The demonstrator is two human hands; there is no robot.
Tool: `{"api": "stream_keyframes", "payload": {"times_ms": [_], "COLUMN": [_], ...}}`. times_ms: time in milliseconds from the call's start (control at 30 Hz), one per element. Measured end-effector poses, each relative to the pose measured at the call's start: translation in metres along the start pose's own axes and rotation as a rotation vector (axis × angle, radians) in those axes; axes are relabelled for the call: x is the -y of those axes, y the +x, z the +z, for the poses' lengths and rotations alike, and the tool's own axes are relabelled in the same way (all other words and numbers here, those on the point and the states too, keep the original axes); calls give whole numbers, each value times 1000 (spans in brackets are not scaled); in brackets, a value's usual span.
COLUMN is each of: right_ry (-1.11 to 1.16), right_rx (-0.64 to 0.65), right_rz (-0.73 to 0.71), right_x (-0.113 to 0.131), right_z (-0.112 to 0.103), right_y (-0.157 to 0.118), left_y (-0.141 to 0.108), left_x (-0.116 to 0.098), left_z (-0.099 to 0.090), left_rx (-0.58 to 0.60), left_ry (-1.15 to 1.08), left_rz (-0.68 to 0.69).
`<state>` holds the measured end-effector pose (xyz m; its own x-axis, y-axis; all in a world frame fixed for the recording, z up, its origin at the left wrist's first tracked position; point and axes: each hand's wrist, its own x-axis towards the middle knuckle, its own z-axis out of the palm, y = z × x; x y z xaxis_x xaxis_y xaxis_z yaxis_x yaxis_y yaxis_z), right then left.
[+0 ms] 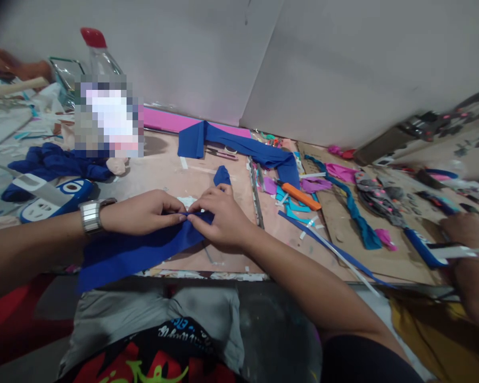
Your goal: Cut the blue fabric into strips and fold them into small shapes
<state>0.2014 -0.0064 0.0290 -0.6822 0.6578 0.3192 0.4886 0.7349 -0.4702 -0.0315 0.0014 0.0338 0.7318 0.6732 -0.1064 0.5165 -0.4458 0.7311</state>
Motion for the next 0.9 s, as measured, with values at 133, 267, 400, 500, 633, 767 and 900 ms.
{"api": "stream_keyframes", "payload": {"times_ms": [133,267,400,500,633,767,900], "right_ry": [-20,-24,-1,4,-26,-74,-78], "right_rx": [-11,-37,-54,-82,-112,-128,-111], "right_rz": [2,-4,-61,-90,-128,-173,-157], "right_x": [0,1,1,1,0,-2,-3], "right_z": [1,1,2,2,2,2,0], "right_y": [1,0,0,0,1,0,-1], "left_y": [1,3,3,3,4,5,6], "left_x": [4,9,11,11,11,13,14], "left_z": [1,1,0,-2,-3,-2,-1], "left_rx": [53,102,146,165,170,96,80], "left_ry": [-79,-174,-271,-324,-405,-411,-367], "left_rz": [-24,-41,-64,-54,-55,-41,-42]}}
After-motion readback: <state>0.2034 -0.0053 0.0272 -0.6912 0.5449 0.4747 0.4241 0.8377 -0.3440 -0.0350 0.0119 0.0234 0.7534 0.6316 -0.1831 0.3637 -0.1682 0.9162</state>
